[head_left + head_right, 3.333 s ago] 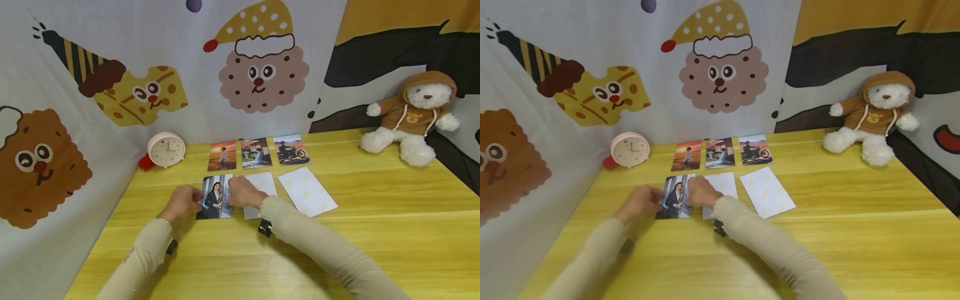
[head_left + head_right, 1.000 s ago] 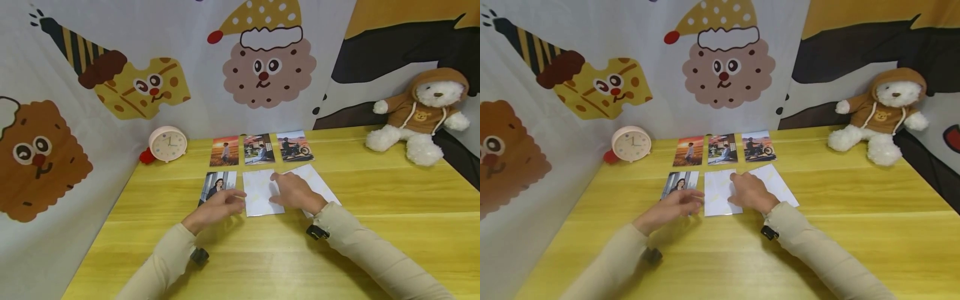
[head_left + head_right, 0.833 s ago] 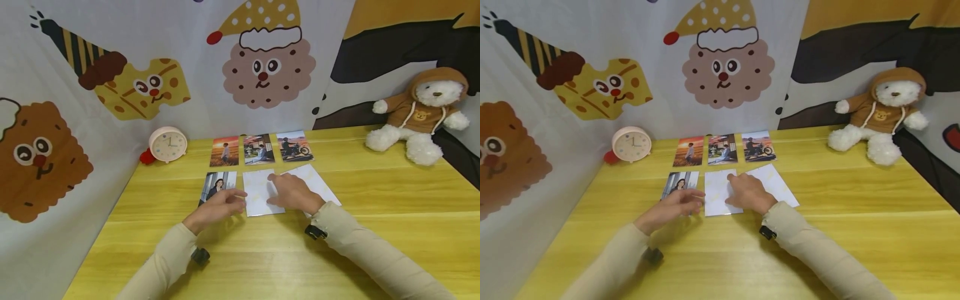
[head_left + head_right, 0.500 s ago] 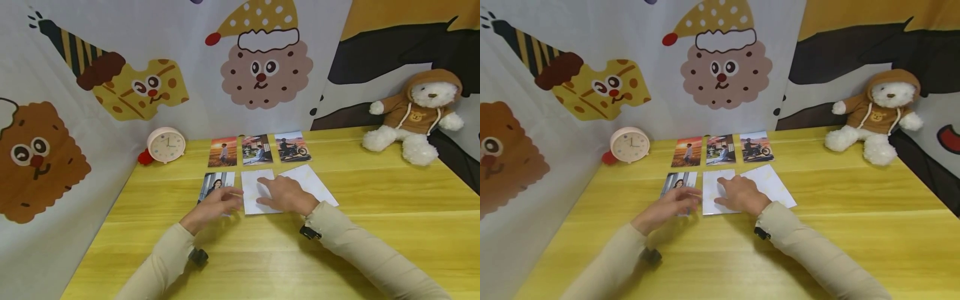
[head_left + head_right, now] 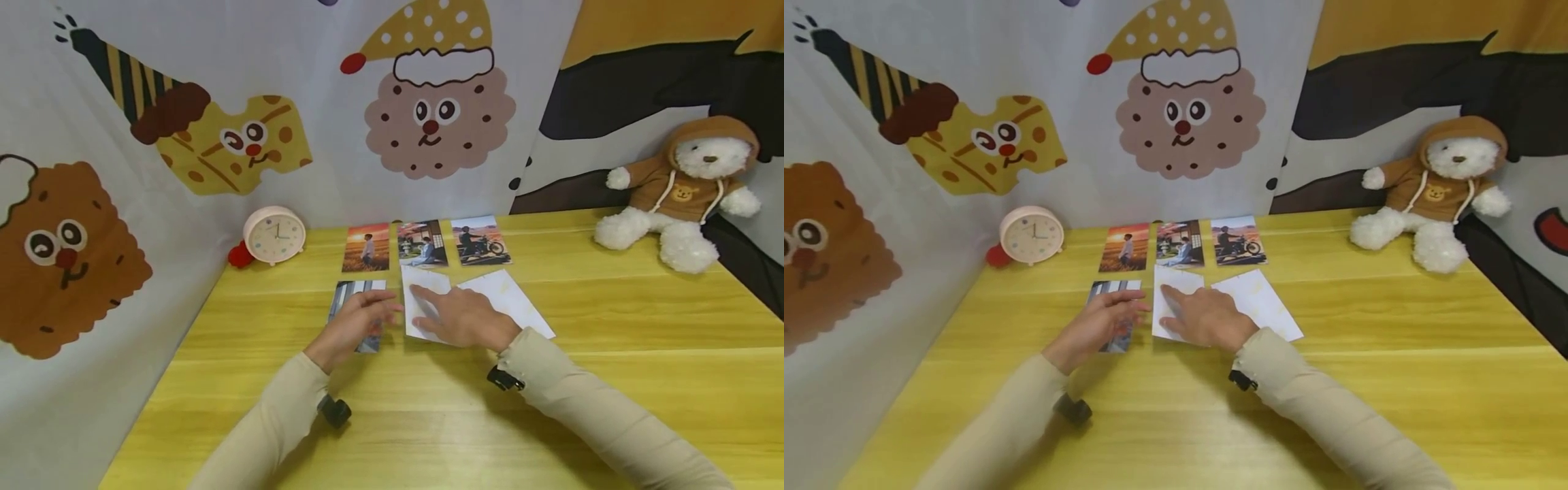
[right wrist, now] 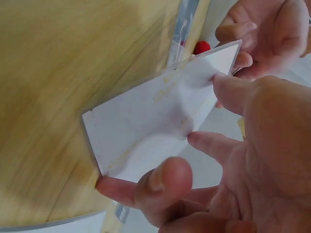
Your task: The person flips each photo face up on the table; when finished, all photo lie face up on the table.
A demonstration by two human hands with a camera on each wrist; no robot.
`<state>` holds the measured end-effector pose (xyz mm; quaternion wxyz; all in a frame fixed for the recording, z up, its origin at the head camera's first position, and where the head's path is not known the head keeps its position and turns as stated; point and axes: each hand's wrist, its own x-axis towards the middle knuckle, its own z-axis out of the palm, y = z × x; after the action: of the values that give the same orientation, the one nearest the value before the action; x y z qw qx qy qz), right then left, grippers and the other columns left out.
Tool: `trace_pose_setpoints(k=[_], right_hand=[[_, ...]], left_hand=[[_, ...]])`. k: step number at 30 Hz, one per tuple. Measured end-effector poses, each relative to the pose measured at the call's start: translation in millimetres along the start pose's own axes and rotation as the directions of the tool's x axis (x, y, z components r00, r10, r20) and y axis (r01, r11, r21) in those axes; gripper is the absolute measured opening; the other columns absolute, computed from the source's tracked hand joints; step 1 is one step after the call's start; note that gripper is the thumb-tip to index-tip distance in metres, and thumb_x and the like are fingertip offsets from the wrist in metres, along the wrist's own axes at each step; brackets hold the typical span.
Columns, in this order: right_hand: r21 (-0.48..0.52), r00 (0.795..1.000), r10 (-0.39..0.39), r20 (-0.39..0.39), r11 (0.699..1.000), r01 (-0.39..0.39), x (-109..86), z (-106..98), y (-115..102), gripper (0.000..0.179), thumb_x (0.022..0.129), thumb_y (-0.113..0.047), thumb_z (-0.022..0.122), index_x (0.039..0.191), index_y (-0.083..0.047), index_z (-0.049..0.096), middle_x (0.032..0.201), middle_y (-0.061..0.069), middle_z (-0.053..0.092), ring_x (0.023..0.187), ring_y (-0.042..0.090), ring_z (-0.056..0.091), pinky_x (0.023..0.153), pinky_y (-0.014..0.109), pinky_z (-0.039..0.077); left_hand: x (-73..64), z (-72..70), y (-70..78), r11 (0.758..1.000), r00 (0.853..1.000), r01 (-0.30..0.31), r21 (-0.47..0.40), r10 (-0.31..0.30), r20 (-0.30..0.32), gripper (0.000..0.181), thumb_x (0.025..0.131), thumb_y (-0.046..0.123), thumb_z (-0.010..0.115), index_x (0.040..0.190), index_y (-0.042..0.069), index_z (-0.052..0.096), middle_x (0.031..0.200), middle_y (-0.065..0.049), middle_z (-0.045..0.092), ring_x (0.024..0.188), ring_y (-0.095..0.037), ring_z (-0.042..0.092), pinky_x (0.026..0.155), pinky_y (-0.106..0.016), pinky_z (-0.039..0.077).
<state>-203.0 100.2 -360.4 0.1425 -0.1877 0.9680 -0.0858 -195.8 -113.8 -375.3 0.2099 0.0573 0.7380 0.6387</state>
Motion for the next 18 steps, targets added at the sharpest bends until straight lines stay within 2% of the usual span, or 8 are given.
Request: trace_pose_setpoints(k=[3,5,8,10,12,15,18], right_hand=[[0.024,1.000,-0.019,-0.021,1.000,0.019,-1.3,-2.1,3.2,0.069,0.100,-0.061,0.045,0.160,-0.040,0.020,0.080,0.015,0.064,0.054,0.019,0.044,0.050,0.034,0.039],[0.038,0.999,-0.027,-0.030,0.999,0.028,-2.3,-2.7,5.6,0.069,0.100,-0.061,0.045,0.160,-0.040,0.019,0.087,0.018,0.067,0.056,0.021,0.048,0.050,0.033,0.040],[0.061,0.998,-0.038,-0.046,0.997,0.040,-3.4,-3.0,8.5,0.069,0.100,-0.060,0.045,0.160,-0.039,0.018,0.084,0.014,0.066,0.056,0.021,0.052,0.048,0.032,0.041],[0.074,0.998,-0.037,-0.053,0.996,0.041,-3.5,-2.8,9.7,0.070,0.100,-0.060,0.045,0.161,-0.040,0.016,0.073,0.008,0.061,0.053,0.020,0.053,0.047,0.031,0.041],[0.091,0.997,-0.039,-0.064,0.995,0.045,-3.6,-2.4,10.7,0.070,0.100,-0.059,0.046,0.161,-0.039,0.017,0.069,0.005,0.058,0.052,0.018,0.054,0.046,0.031,0.042],[0.110,0.996,-0.051,-0.078,0.992,0.059,-4.2,-2.1,12.3,0.070,0.100,-0.057,0.048,0.161,-0.037,0.018,0.071,0.005,0.060,0.052,0.018,0.054,0.047,0.031,0.042],[0.126,0.992,-0.073,-0.101,0.988,0.086,-4.9,-2.6,13.8,0.070,0.101,-0.055,0.049,0.161,-0.034,0.021,0.081,0.008,0.065,0.055,0.017,0.055,0.048,0.030,0.043]], left_hand=[[5.1,2.0,0.0,0.999,1.000,-0.024,-0.025,0.024,0.001,0.045,0.103,0.008,0.046,0.148,0.002,0.045,0.132,-0.017,0.061,0.101,-0.021,0.063,0.081,-0.031,0.047],[7.9,3.5,0.3,0.999,0.999,-0.036,-0.030,0.037,0.007,0.046,0.100,0.005,0.048,0.146,0.005,0.047,0.129,-0.015,0.062,0.097,-0.017,0.063,0.079,-0.030,0.047],[11.0,5.3,0.9,0.999,0.998,-0.050,-0.018,0.051,0.021,0.046,0.099,0.005,0.053,0.144,0.010,0.050,0.126,-0.011,0.062,0.094,-0.015,0.062,0.080,-0.032,0.048],[11.5,6.0,1.0,0.999,0.998,-0.052,-0.015,0.053,0.032,0.047,0.098,0.006,0.056,0.144,0.015,0.050,0.126,-0.010,0.062,0.093,-0.015,0.062,0.079,-0.033,0.047],[11.1,6.5,0.7,0.999,0.998,-0.052,-0.011,0.052,0.041,0.048,0.098,0.008,0.059,0.144,0.018,0.050,0.127,-0.010,0.063,0.093,-0.015,0.062,0.078,-0.034,0.047],[10.9,6.9,-0.9,0.998,0.996,-0.050,-0.034,0.052,0.067,0.050,0.097,0.010,0.062,0.144,0.021,0.048,0.130,-0.013,0.064,0.095,-0.014,0.063,0.079,-0.034,0.047],[11.1,6.9,-2.5,0.996,0.995,-0.053,-0.065,0.059,0.085,0.051,0.098,0.009,0.061,0.145,0.024,0.047,0.135,-0.012,0.062,0.101,-0.015,0.065,0.083,-0.035,0.050]])
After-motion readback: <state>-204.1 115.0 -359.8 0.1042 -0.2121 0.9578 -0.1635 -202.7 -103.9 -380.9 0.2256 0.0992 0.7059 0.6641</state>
